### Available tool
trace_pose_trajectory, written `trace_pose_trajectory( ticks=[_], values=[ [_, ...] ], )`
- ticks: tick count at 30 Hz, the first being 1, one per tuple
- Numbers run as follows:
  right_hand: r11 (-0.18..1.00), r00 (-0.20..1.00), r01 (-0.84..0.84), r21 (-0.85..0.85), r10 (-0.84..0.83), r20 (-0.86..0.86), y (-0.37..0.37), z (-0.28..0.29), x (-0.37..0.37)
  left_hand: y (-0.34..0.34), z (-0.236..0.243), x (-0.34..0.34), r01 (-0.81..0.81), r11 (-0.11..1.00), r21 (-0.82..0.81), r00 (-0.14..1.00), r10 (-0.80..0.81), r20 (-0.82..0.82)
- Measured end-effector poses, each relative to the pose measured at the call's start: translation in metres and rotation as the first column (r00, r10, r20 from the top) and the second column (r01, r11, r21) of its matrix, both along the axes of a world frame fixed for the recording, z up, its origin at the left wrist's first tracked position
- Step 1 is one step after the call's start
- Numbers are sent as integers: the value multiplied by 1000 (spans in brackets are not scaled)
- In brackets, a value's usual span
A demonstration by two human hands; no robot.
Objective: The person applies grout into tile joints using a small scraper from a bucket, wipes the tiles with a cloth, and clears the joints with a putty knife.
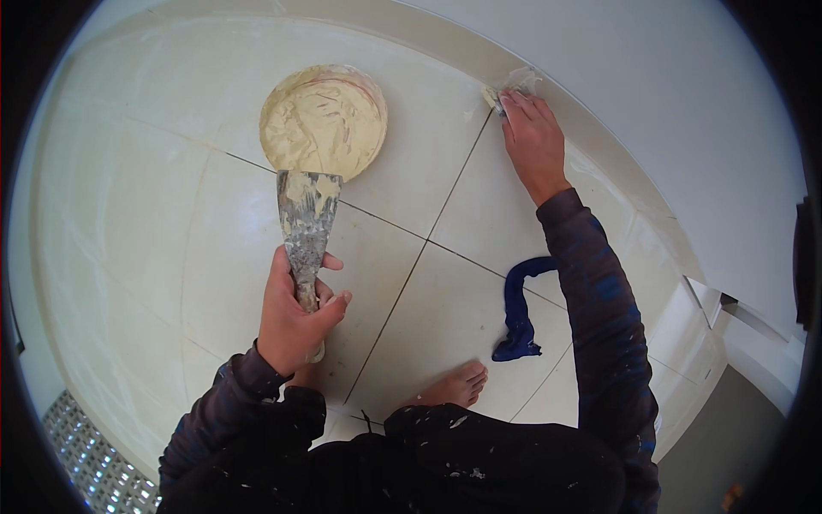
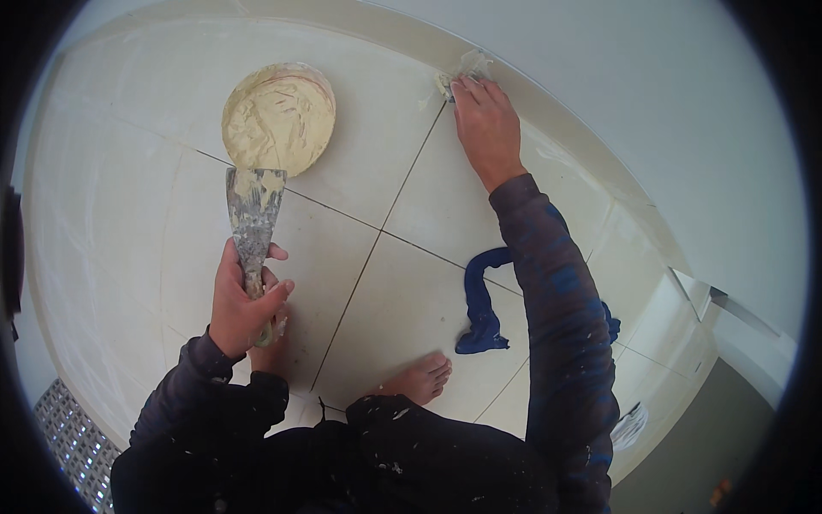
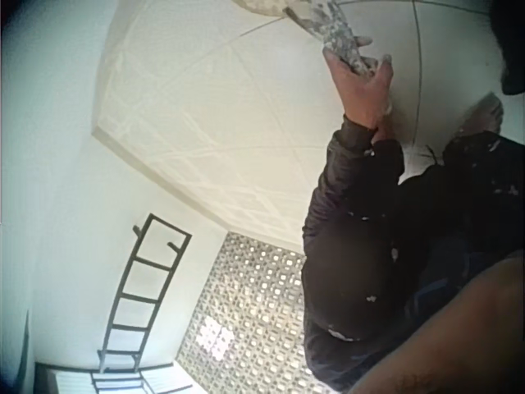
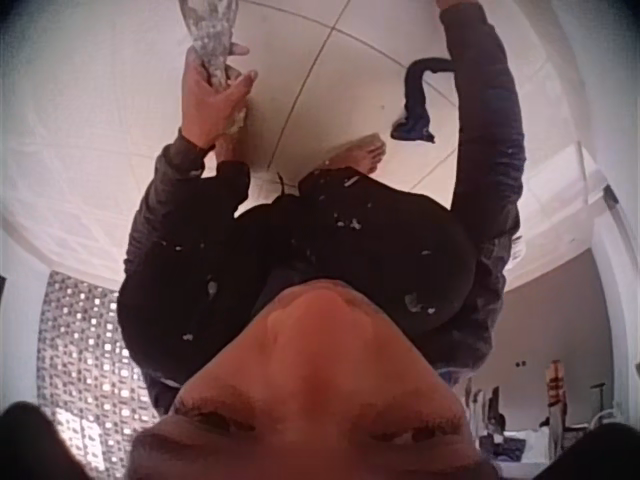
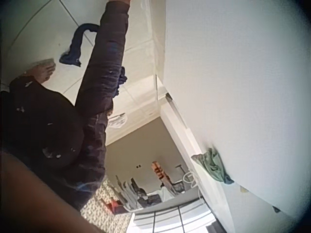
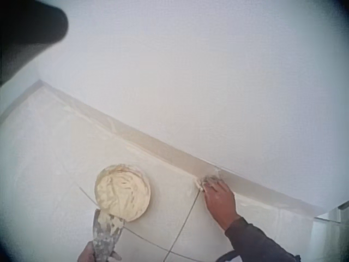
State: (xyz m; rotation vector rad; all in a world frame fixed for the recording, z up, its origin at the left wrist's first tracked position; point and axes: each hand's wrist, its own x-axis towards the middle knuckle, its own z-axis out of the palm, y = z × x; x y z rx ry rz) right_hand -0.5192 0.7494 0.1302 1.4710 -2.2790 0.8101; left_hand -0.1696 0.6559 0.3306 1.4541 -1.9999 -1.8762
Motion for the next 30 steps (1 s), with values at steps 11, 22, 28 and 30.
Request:
trace_pose_trajectory(
  ticks=[11, 22, 28, 30],
  values=[
    [981, 965, -190, 43, 179, 191, 29, 2, 74, -9, -1, -5, 15, 999, -29, 1000, -15, -5],
    [975, 963, 171, 144, -196, 184, 8, 36, 13, -9, 13, 17, -38, 997, 68, 996, 33, 80],
    [987, 988, 91, 131, -106, 113, 6, 13, 61, -6, 14, 5, -90, 996, 19, 995, 89, 46],
    [987, 989, -5, 158, -18, 146, 22, 22, 121, -7, 15, 6, -62, 998, 4, 998, 62, -16]
  ],
)
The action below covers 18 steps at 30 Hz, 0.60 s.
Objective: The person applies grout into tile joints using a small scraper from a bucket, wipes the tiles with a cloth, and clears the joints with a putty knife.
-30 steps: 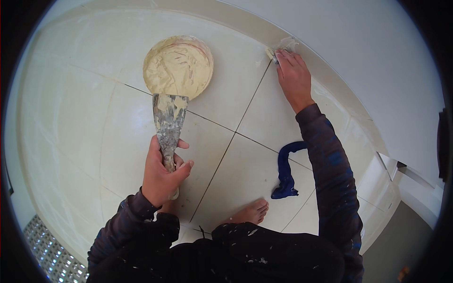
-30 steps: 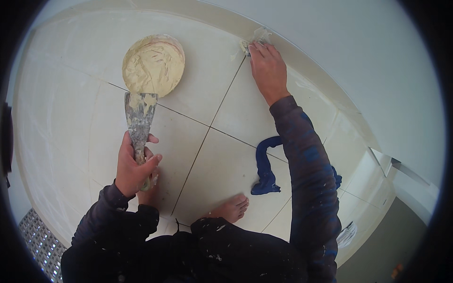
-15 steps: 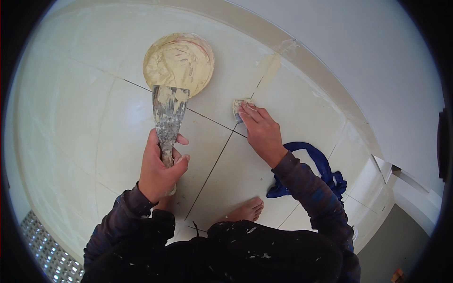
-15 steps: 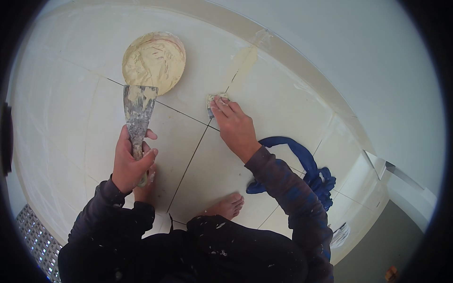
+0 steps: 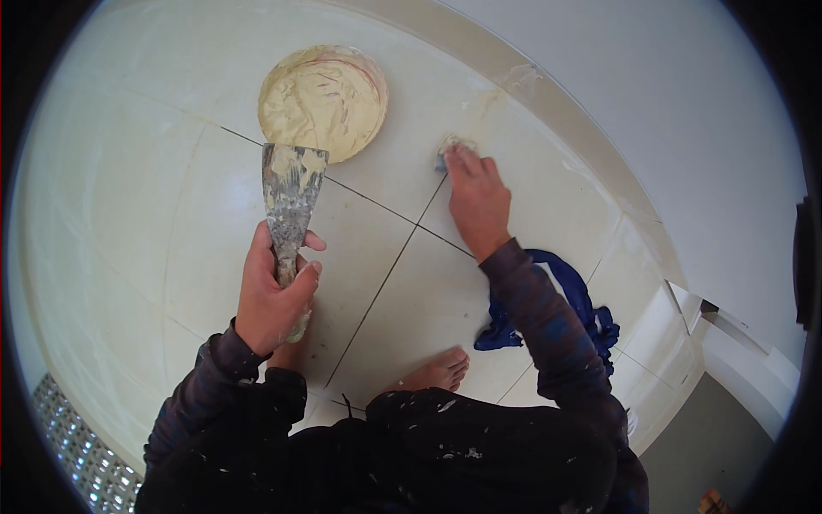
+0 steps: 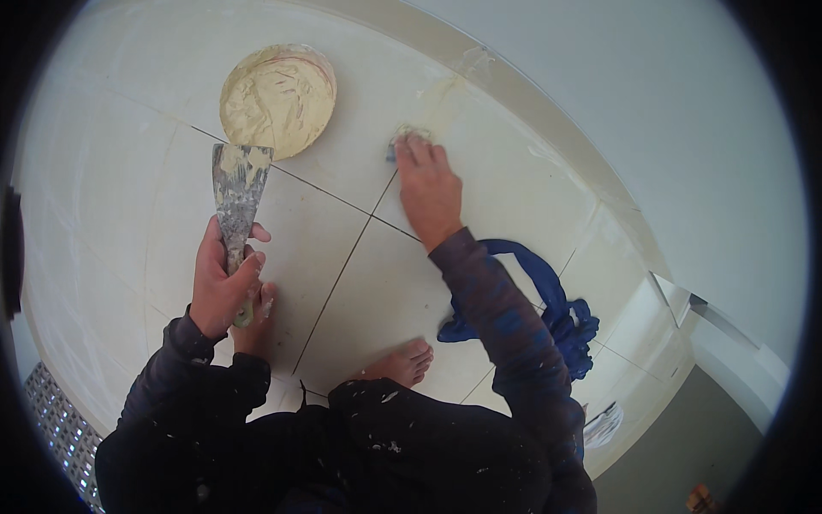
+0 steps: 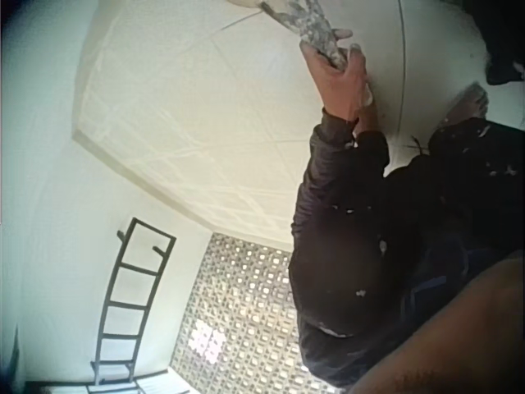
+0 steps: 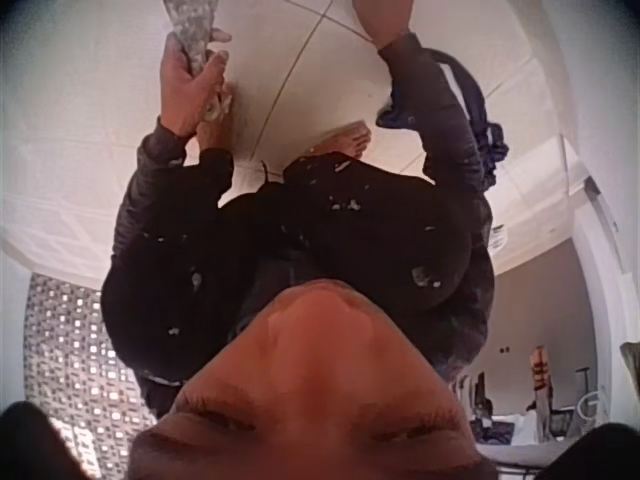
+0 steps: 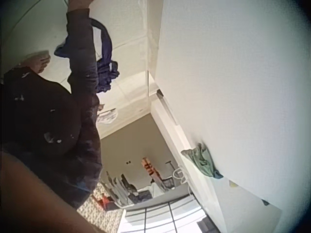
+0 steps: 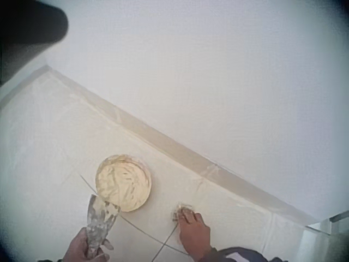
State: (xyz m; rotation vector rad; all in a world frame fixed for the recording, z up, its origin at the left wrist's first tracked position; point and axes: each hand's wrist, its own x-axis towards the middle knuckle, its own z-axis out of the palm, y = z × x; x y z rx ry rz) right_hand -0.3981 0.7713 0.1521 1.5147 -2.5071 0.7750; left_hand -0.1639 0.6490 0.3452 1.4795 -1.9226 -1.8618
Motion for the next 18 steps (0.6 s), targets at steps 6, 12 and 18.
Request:
trace_pose_trajectory(
  ticks=[6, 12, 18],
  values=[
    [972, 946, -228, 61, 206, 251, 38, 51, 102, -3, 5, 7, 16, 999, 43, 999, -14, -39],
    [995, 970, 51, -88, -29, 240, 2, 38, -43, -7, 11, 27, -27, 995, 94, 998, 32, -49],
    [1000, 999, 26, -5, -26, 45, -11, 3, -44, -16, -2, 35, -166, 974, 156, 975, 186, -120]
  ],
)
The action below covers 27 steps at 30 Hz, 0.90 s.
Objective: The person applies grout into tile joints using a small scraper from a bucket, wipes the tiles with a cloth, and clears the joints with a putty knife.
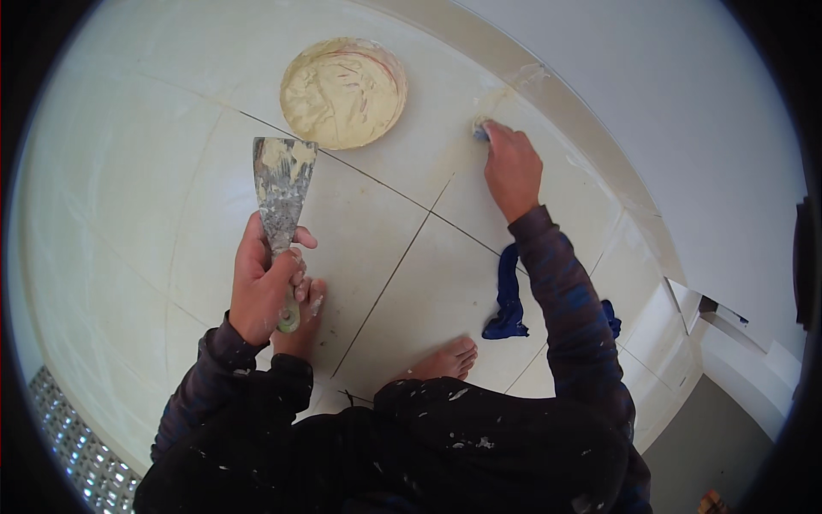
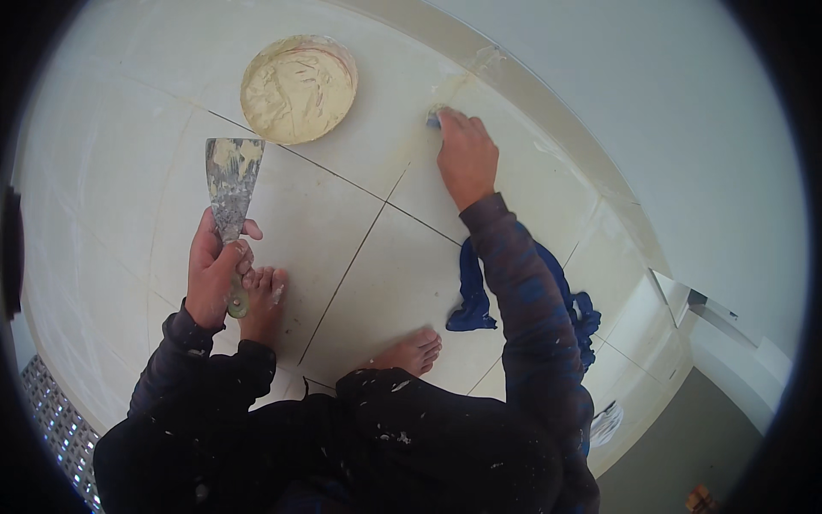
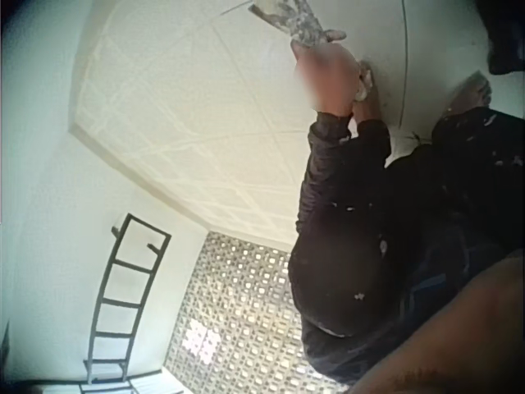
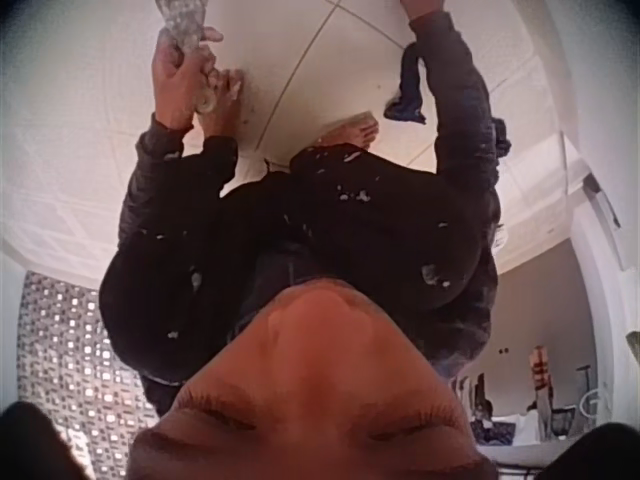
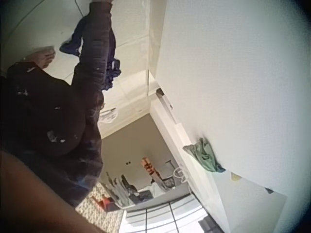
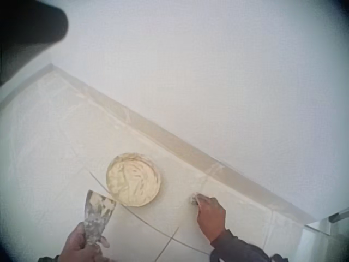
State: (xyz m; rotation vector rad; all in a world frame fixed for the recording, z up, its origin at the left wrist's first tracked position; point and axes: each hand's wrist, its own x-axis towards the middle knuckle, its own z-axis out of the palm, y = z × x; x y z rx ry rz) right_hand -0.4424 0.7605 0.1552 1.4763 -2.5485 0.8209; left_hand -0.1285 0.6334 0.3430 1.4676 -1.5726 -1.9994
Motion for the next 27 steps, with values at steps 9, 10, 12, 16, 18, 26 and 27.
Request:
trace_pose_trajectory(
  ticks=[9, 10, 12, 16, 18, 26, 27],
  values=[
    [960, 897, -270, 76, 223, 381, 68, 49, 150, -14, -4, 5, 38, 996, -78, 999, -36, 25],
    [984, 854, -172, 39, 130, 504, 64, 53, 133, -15, -4, 5, 37, 998, -59, 999, -35, 34],
    [994, 933, -41, -101, 74, 351, 48, 51, 95, -17, -2, 5, 51, 998, -33, 996, -48, 69],
    [993, 986, -105, 61, 96, 136, 27, 27, 106, -20, -9, 9, -26, 999, 31, 995, 23, 93],
    [992, 991, -127, 12, 127, 33, 40, 22, 147, -19, -19, 14, -61, 998, 14, 995, 59, 74],
    [997, 744, -78, -2, 60, 666, 61, 45, 130, -61, -63, 5, -161, 959, -234, 982, 180, 63],
    [994, 834, 6, -108, 54, 550, 48, 40, 96, -68, -67, -1, -138, 956, -258, 983, 165, 86]
  ],
)
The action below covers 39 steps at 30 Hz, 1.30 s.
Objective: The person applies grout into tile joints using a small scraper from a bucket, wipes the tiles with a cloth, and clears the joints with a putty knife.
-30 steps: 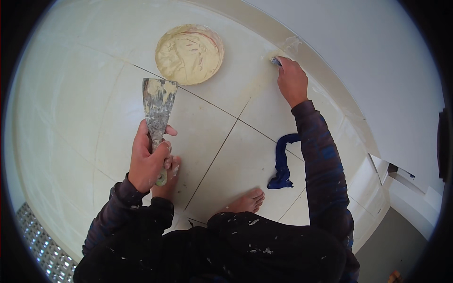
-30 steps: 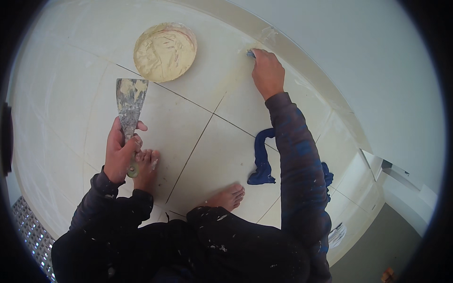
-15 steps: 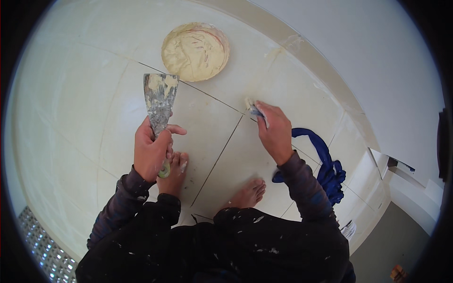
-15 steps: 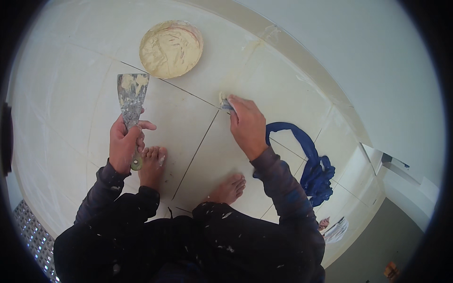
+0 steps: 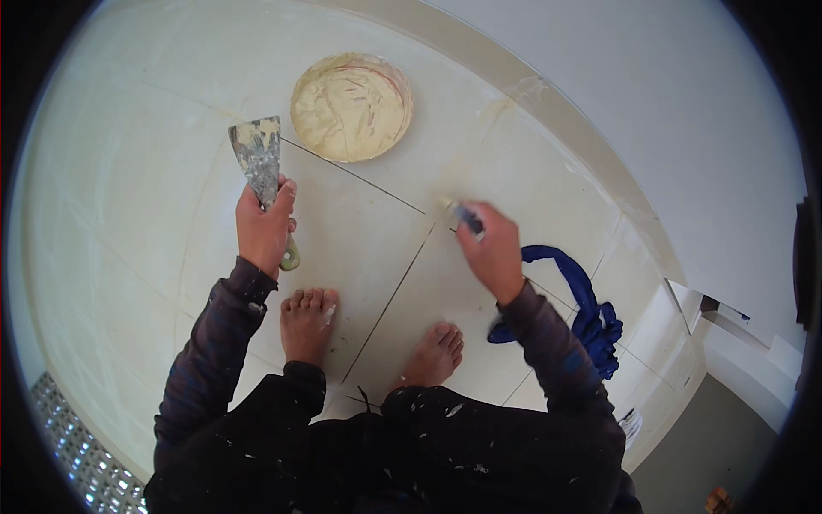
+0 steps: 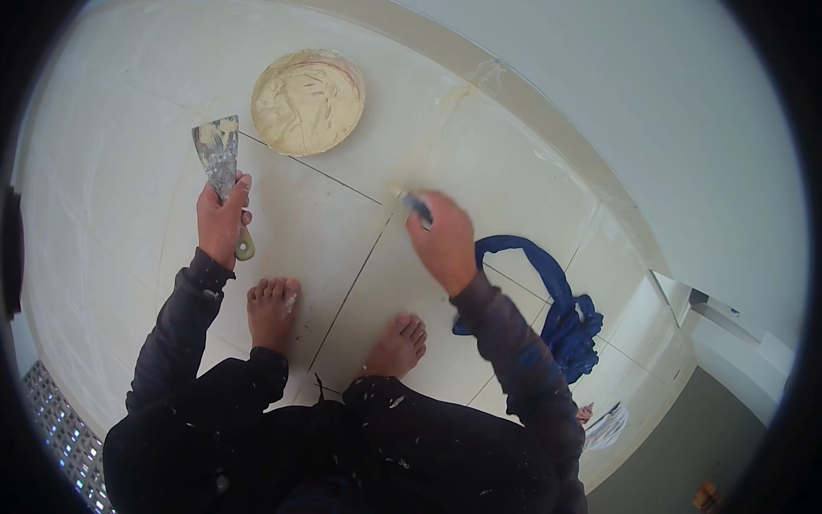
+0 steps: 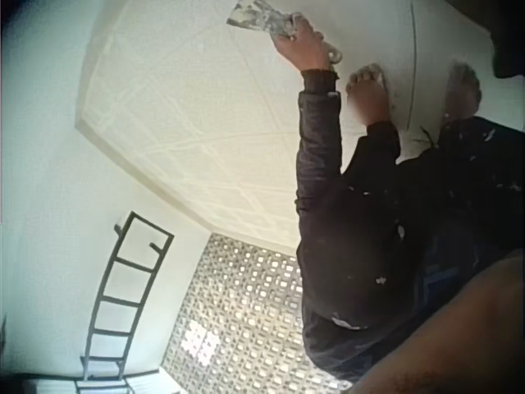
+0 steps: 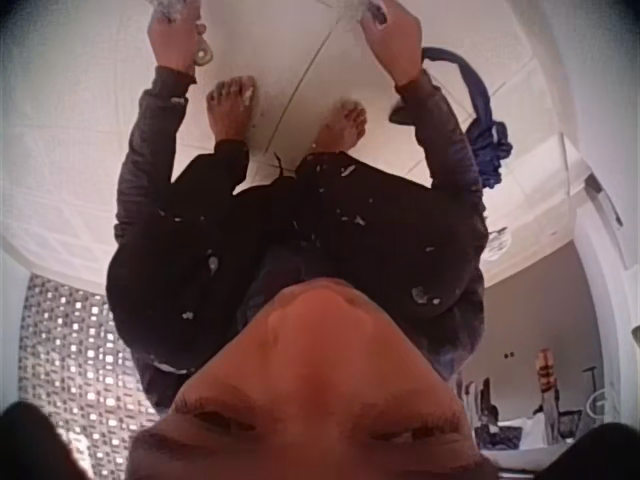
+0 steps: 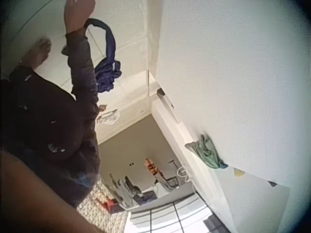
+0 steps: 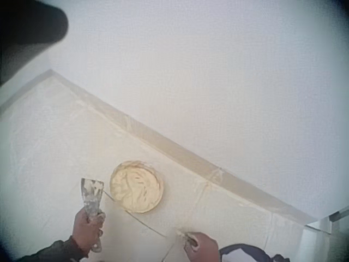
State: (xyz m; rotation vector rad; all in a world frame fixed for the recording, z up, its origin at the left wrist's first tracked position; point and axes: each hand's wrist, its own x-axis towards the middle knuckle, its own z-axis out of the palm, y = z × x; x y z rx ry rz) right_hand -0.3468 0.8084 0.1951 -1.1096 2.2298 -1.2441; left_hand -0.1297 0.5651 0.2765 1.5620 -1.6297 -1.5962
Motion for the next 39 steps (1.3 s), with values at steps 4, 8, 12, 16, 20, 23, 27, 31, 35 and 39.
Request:
trace_pose_trajectory(
  ticks=[4, 8, 12, 16, 20, 23, 27, 31, 35, 39],
  values=[
    [979, 840, 200, -33, -188, -509, -46, -20, -121, -19, -18, -28, 4, 991, -132, 998, 4, 59],
    [975, 811, 215, 64, -141, -567, -82, -29, -154, -18, -30, -36, -44, 989, -144, 996, 54, 65],
    [970, 799, 194, 145, -70, -597, -101, -30, -142, -18, -35, -39, -49, 995, -90, 998, 52, 33],
    [999, 800, -30, 23, 38, -599, -72, -30, -89, -16, -36, -47, -87, 996, -30, 996, 87, 1],
    [974, 862, -213, 79, 226, -453, -22, -15, 8, -18, -40, -50, -108, 992, -60, 994, 109, 9],
    [946, 934, -319, 55, 324, -153, -10, 14, 55, -23, -42, -49, -135, 990, -41, 991, 135, 8],
    [975, 981, -196, -103, 196, -8, -53, 58, 20, -27, -37, -46, -145, 977, -157, 967, 174, 184],
    [919, 905, -368, -146, 317, -285, -123, 75, -7, -2, -23, -1, -146, 960, -240, 956, 199, 215],
    [795, 727, -572, 200, 605, -324, -150, 52, 85, 33, -22, 80, -203, 959, -199, 940, 248, 236],
    [819, 726, -570, 66, 539, -427, -138, 37, 153, 42, -20, 116, -295, 944, -149, 930, 320, 183]
  ],
)
